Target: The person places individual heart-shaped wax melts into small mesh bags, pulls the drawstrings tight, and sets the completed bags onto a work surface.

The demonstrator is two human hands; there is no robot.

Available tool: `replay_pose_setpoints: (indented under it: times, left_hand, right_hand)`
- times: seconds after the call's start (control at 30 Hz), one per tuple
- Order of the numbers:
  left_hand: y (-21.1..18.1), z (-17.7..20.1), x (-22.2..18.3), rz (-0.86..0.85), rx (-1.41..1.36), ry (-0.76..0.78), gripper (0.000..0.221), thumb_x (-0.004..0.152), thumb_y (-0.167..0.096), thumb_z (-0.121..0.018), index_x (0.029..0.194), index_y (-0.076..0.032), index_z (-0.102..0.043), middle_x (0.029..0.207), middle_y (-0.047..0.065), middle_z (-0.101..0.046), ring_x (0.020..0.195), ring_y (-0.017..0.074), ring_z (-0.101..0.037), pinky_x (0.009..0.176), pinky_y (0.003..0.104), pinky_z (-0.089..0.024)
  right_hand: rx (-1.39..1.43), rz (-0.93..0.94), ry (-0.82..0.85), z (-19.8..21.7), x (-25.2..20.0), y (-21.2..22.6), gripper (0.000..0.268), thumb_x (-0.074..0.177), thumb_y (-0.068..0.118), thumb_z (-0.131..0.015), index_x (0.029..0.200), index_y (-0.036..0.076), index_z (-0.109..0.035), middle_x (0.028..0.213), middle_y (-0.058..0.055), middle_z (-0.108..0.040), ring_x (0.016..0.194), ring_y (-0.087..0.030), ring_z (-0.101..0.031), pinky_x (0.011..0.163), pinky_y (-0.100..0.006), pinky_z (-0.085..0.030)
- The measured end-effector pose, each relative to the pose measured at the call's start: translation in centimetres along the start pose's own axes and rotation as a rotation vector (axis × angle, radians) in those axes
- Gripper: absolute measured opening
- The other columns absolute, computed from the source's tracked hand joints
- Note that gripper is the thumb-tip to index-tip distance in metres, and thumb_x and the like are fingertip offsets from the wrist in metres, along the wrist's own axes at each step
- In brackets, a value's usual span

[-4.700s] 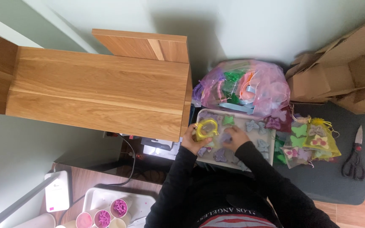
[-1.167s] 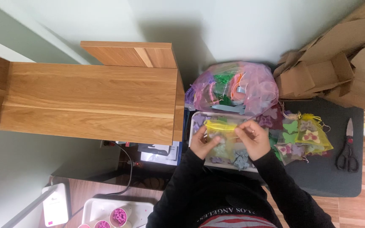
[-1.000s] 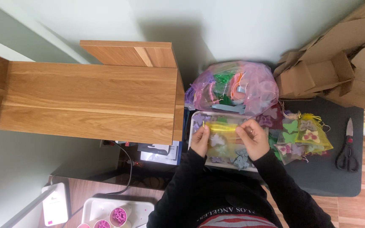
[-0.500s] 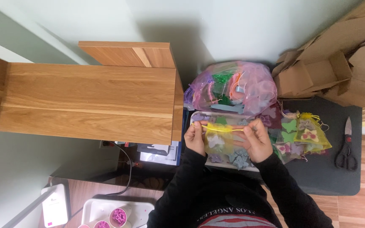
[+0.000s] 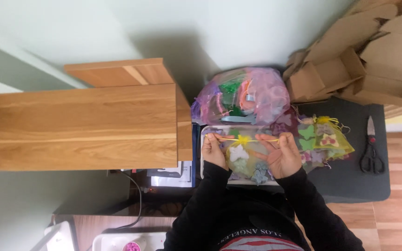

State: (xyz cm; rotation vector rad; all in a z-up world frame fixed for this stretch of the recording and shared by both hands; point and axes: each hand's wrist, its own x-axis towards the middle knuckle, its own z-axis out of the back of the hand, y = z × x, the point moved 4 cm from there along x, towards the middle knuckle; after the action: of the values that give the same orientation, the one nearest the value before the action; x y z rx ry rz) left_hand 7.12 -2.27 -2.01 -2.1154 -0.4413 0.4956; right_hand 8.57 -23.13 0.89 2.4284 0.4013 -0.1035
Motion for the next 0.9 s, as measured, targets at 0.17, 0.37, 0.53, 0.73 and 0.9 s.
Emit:
replay_pose_setpoints:
  times: [0.17,0.37,0.53,0.73,0.9]
  left_hand:
    - [2.4,-1.2,0.1,0.041,0.047,0.038,0.04,0.114,-0.036,-0.04,0.095,-0.005,-0.057,0.085,0.018,-0.074,0.074,0.02,-0.071,0.065,0.03,-0.058]
    - [5.7,-3.7,-0.4,0.251,0.097,0.111,0.04,0.112,-0.039,-0.042,0.097,-0.005,-0.058,0.096,0.021,-0.076,0.064,0.0221,-0.066,0.057,0.034,-0.059]
    - [6.9,-7.9,-2.2,0.455,-0.058,0.158,0.035,0.106,-0.04,-0.042,0.098,-0.007,-0.052,0.104,0.02,-0.075,0.071,0.0352,-0.077,0.058,0.041,-0.065]
    - [9.7,-10.8,-2.3,0.461,-0.122,0.106,0.038,0.109,-0.044,-0.042,0.103,-0.007,-0.052,0.113,0.02,-0.072,0.081,0.0378,-0.077,0.054,0.036,-0.06]
    - [9.6,-15.1,-3.1,0.494,-0.125,0.033,0.034,0.105,-0.047,-0.041,0.103,-0.014,-0.052,0.124,0.01,-0.069,0.102,0.0341,-0.075,0.059,0.036,-0.058]
  right_hand:
    - [0.013,0.05,-0.078,1.9,-0.8,1.2,0.013,0.114,0.026,-0.038,0.11,0.016,-0.045,0.127,-0.02,-0.064,0.133,-0.038,-0.056,0.098,-0.069,-0.053]
    - [-0.043,-0.035,-0.198,4.8,-1.5,1.2,0.015,0.111,0.032,-0.039,0.108,0.02,-0.047,0.135,-0.018,-0.063,0.122,-0.033,-0.06,0.089,-0.055,-0.052]
    - [0.002,-0.218,-0.254,6.7,-2.6,0.7,0.036,0.108,0.047,-0.042,0.118,0.014,-0.051,0.125,-0.013,-0.061,0.113,-0.026,-0.065,0.087,-0.049,-0.058]
    - [-0.424,-0.259,0.037,11.7,-4.2,2.2,0.061,0.092,0.017,-0.068,0.148,0.013,-0.047,0.128,-0.007,-0.063,0.106,-0.018,-0.061,0.084,-0.035,-0.052]
    - [-0.764,-0.137,-0.127,12.3,-3.9,9.5,0.055,0.082,0.013,-0.08,0.133,0.005,-0.062,0.127,-0.011,-0.071,0.111,-0.019,-0.069,0.096,-0.037,-0.056]
